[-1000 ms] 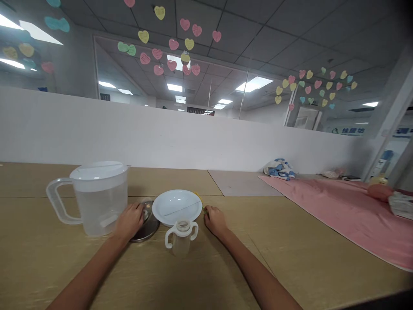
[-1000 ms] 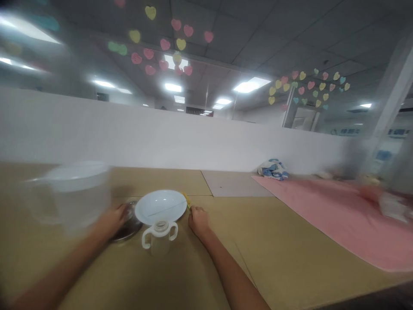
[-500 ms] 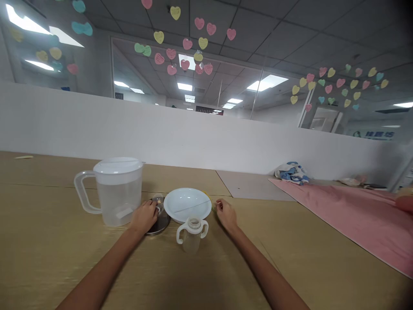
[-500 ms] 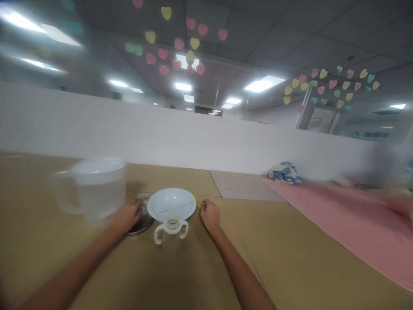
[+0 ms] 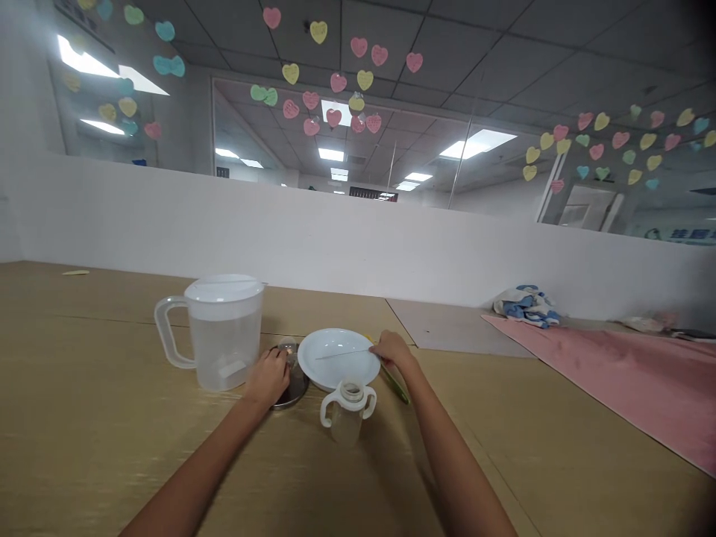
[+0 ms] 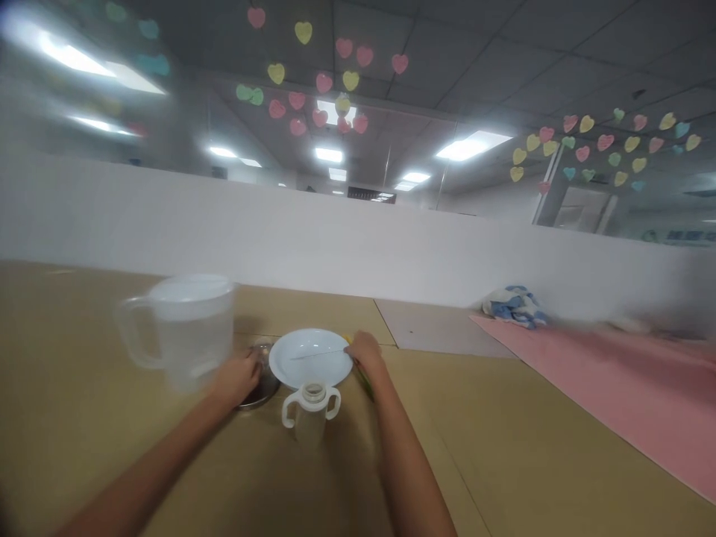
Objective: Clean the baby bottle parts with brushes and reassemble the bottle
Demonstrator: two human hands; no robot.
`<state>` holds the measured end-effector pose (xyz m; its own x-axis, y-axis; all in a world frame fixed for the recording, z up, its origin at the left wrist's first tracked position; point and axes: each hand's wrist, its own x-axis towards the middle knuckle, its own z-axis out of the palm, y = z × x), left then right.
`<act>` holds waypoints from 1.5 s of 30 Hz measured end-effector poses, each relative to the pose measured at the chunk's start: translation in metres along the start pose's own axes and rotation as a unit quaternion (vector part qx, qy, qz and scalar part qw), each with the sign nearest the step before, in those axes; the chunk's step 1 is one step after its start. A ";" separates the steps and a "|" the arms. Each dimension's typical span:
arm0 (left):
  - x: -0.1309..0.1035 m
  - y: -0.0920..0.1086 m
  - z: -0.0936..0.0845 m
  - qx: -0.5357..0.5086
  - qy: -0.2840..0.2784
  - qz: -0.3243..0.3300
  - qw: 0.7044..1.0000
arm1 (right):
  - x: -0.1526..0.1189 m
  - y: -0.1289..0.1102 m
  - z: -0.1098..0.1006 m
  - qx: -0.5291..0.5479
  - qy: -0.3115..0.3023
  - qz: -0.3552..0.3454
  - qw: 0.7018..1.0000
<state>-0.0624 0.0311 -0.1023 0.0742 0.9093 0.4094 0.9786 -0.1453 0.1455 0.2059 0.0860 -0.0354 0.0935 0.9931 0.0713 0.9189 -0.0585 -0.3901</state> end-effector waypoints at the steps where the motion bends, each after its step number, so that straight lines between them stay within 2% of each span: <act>1: 0.000 -0.001 0.002 -0.002 -0.010 -0.008 1.000 | 0.001 -0.001 -0.003 0.002 0.000 0.003 1.000; 4: 0.001 -0.004 0.007 -0.005 -0.020 -0.017 1.000 | 0.002 -0.006 -0.012 0.026 -0.002 -0.009 1.000; 7: 0.001 -0.004 0.006 -0.014 -0.016 0.007 1.000 | -0.003 -0.017 -0.016 0.076 0.001 -0.063 0.995; 11: 0.001 -0.002 0.005 -0.022 -0.018 0.066 0.997 | -0.017 -0.043 -0.004 0.136 0.021 -0.144 0.980; 15: 0.001 -0.003 0.009 0.003 -0.045 0.064 0.997 | -0.026 -0.062 0.013 0.129 0.064 -0.182 0.973; 19: 0.003 -0.003 0.011 0.028 -0.045 0.052 0.997 | -0.030 -0.065 0.016 0.094 0.104 -0.197 0.970; 26: 0.001 0.001 0.007 0.062 -0.038 0.033 0.997 | -0.036 -0.065 0.003 0.070 0.103 -0.218 0.968; 30: 0.000 0.005 -0.002 0.054 0.010 0.024 0.998 | -0.041 -0.067 -0.009 0.077 0.117 -0.227 0.964; 36: 0.002 0.007 -0.023 0.066 0.100 0.023 0.992 | -0.055 -0.070 -0.034 0.132 0.191 -0.237 0.943; 40: 0.001 0.007 -0.029 -0.006 0.145 -0.009 0.989 | -0.067 -0.072 -0.049 0.145 0.228 -0.243 0.932; 42: 0.001 0.009 -0.029 -0.095 0.169 -0.016 0.981 | -0.072 -0.073 -0.055 0.159 0.235 -0.246 0.927; 45: 0.000 0.016 -0.025 -0.254 0.179 -0.001 0.951 | -0.080 -0.073 -0.062 0.191 0.236 -0.252 0.919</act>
<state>-0.0514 0.0188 -0.0778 -0.0861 0.7326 0.6751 0.7536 -0.3953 0.5251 0.1547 0.0048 0.0443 -0.0689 0.7244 0.6859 0.6976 0.5265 -0.4860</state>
